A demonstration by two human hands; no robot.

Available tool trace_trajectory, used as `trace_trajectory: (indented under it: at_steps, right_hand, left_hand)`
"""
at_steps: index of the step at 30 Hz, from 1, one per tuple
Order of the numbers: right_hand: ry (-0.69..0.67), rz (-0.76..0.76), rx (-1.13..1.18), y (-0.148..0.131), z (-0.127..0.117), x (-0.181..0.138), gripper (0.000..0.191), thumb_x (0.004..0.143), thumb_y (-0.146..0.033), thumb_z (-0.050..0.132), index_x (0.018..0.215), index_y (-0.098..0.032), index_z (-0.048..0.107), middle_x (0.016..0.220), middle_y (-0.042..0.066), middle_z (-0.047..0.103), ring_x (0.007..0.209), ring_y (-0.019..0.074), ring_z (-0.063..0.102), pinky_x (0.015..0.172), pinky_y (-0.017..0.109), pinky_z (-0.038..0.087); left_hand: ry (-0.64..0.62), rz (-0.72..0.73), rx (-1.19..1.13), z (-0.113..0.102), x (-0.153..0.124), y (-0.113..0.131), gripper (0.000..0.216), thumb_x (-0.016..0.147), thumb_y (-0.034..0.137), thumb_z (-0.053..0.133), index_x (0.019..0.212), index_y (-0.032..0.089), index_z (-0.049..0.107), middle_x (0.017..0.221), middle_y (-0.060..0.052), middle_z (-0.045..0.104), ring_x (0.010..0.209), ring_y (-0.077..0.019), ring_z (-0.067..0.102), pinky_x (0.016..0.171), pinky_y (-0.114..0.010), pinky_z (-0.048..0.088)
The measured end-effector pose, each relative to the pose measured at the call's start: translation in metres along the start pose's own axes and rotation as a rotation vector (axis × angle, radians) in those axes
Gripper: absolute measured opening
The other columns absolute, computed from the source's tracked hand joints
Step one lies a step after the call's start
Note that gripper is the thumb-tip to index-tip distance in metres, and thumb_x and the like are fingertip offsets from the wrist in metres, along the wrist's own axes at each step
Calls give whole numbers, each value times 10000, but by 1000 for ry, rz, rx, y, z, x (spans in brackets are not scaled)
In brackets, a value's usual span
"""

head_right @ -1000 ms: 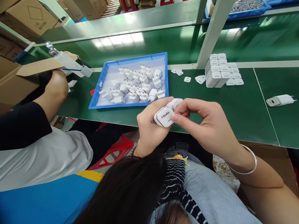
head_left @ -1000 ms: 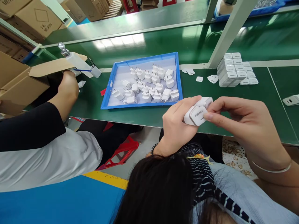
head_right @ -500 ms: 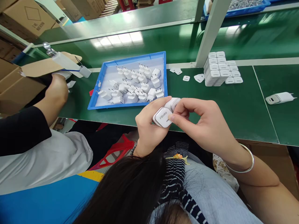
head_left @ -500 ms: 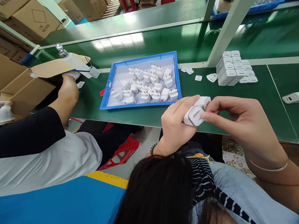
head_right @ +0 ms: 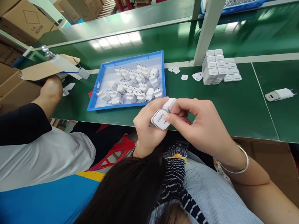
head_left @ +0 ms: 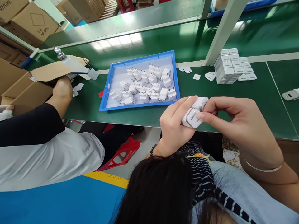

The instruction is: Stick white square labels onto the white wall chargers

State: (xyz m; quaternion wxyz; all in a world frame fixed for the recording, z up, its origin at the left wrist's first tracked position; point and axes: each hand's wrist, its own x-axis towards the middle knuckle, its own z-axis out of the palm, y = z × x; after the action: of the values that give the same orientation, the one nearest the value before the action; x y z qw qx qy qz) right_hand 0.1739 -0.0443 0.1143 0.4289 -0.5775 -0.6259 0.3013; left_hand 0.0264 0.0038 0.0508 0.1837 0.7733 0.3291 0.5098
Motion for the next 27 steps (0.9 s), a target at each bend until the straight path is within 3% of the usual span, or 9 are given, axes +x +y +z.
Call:
trace_trajectory:
  at_steps: [19,27]
  right_hand:
    - [6,11,-46,-2,0,-2,302,851,-170,684,616,-205,497,578,-39,474,569,126,408,554,293,306]
    - [70,-12,-164,1,7,0,288,852,-197,665,622,-213,493,592,-24,507,569,139,416,586,311,309]
  left_hand:
    - [2,8,-2,3,-3,-1,251,951,289,621,1168,183,693,1173,-95,765,1023,-210,735,910,-320,590]
    - [-60,-156,-162,5,-5,-3,302,895,268,709,1184,182,688,1160,-77,771,1005,-203,744,883,-301,600]
